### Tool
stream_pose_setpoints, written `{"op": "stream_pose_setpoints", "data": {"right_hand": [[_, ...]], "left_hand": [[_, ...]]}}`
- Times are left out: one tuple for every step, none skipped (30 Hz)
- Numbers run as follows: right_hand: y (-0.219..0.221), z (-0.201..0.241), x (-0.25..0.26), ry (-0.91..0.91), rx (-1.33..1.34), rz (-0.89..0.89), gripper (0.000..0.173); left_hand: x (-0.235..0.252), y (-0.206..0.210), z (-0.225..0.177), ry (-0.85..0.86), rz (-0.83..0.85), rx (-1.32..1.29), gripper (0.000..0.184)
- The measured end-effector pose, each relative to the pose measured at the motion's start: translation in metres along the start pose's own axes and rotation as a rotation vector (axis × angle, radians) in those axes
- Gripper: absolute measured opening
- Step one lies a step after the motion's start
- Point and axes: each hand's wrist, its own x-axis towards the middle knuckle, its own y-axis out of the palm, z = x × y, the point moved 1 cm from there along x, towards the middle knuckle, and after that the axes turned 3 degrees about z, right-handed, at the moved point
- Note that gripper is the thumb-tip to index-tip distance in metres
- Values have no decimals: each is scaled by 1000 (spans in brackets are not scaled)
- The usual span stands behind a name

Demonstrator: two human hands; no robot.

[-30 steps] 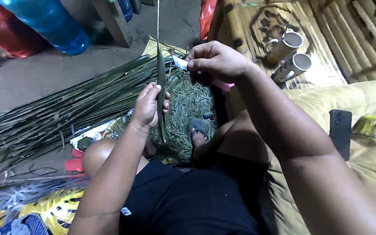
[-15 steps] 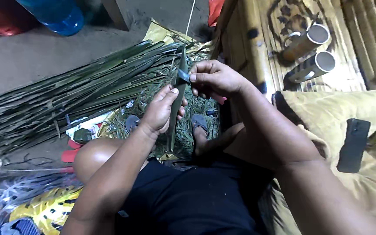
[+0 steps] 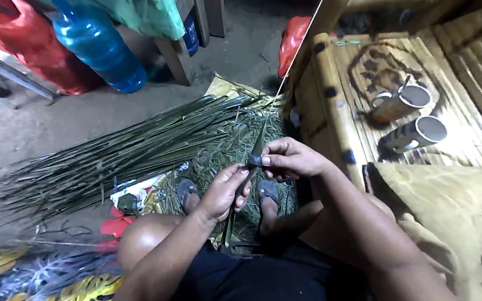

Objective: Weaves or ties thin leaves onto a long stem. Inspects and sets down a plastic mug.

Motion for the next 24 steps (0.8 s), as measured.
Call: {"op": "stream_pose_setpoints", "data": {"right_hand": [[-4, 0, 1, -26, -15, -27, 23], [-9, -1, 2, -38, -24, -50, 22], [-12, -3, 3, -45, -27, -80, 22], [-16, -5, 4, -47, -23, -118, 21], [-19, -6, 5, -48, -4, -172, 21], [-24, -7, 6, -50, 20, -242, 20], [-28, -6, 7, -58, 48, -303, 19], [-32, -5, 7, -61, 63, -344, 20], [-31, -2, 5, -54, 58, -349, 20], [-26, -1, 3, -32, 50, -318, 20], [-18, -1, 2, -5, 57, -246, 21], [-11, -5, 2, 14, 59, -149, 22], [-5, -10, 3, 24, 49, -67, 23], [-1, -14, 5, 21, 49, -16, 23], [-1, -16, 7, 9, 44, -4, 23], [-4, -16, 9, -7, 36, -21, 23], [-9, -14, 10, -24, 30, -55, 23], [-14, -13, 11, -41, 27, -95, 22], [-19, -11, 12, -56, 25, -135, 21], [-24, -10, 13, -63, 30, -169, 20], [-28, -10, 13, -68, 37, -200, 20], [-31, -10, 13, -72, 41, -238, 20], [-33, -11, 12, -78, 41, -285, 21], [-36, -12, 11, -84, 50, -345, 20]], "left_hand": [[1, -1, 0, -5, 7, -10, 23], [2, -2, 0, -6, 13, -19, 22], [3, -3, -1, -5, 14, -24, 22], [4, -4, -1, -5, 14, -31, 23], [4, -5, -1, -10, 18, -34, 23], [5, -5, -1, -17, 28, -33, 23], [5, -5, -1, -21, 39, -32, 23], [5, -4, -2, -22, 45, -33, 24], [6, -3, -2, -19, 47, -32, 24], [7, -4, -3, -11, 45, -32, 25], [9, -5, -4, 0, 40, -35, 26], [11, -6, -4, 11, 39, -41, 26], [13, -7, -5, 23, 40, -50, 27], [14, -8, -5, 27, 41, -54, 27], [14, -8, -6, 23, 45, -61, 27], [14, -8, -7, 14, 44, -69, 26], [13, -8, -7, 2, 43, -73, 26], [13, -8, -8, -8, 42, -70, 26], [12, -8, -8, -10, 43, -69, 26], [11, -8, -9, -9, 42, -69, 26], [11, -8, -9, -9, 41, -67, 25], [10, -8, -9, -9, 41, -69, 25], [10, -8, -9, -15, 40, -68, 26], [10, -7, -8, -23, 37, -69, 25]]}}
